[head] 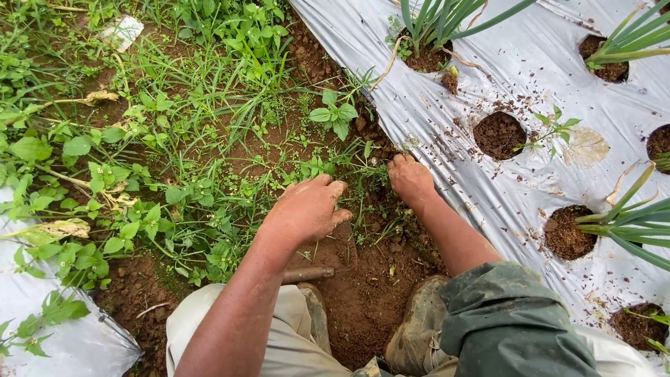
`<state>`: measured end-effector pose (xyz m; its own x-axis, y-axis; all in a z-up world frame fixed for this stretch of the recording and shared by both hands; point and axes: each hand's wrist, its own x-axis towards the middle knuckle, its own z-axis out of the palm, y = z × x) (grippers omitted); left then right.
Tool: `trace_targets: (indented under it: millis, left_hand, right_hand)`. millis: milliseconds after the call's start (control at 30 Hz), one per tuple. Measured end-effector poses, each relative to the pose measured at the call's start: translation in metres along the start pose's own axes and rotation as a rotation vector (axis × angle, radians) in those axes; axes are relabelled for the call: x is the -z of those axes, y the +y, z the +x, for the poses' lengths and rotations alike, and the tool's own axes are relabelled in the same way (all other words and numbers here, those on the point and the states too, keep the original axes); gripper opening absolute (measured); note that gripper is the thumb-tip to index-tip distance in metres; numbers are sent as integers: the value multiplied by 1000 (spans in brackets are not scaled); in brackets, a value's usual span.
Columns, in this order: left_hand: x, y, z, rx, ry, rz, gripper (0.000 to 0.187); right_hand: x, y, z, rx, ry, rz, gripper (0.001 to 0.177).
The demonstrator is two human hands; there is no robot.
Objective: The person weeds a garden bed covered with white plastic mulch. They pull weeds by hand from around the base of plants and from the soil between the rows, then use a small hand hoe to loosen the soil and remove additional weeds.
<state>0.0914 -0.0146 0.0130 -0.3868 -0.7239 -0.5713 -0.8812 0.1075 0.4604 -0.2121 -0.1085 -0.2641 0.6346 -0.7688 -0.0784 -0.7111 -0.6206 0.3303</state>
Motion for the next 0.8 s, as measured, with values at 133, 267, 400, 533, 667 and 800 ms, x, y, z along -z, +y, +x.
trace_targets:
  millis: [133, 267, 400, 533, 667, 800]
  left_hand:
    - [-5, -7, 1, -2, 24, -4, 58]
    - [-2, -6, 0, -8, 16, -11, 58]
    - [1, -2, -6, -15, 17, -14, 58]
    - [-5, -6, -2, -9, 12, -25, 59]
    - [-5, -9, -3, -8, 24, -29, 59]
    - [9, -4, -17, 4, 34, -33, 61]
  right_hand:
    - [-5, -4, -5, -34, 36, 11, 22]
    - [-20, -6, -6, -73, 45, 90, 21]
    - [-28, -6, -9, -117, 51, 142, 22]
    - [-21, -6, -5, -177, -61, 209, 24]
    - [-37, -8, -4, -202, -115, 236, 26]
    - [-16, -9, -7, -163, -131, 180, 27]
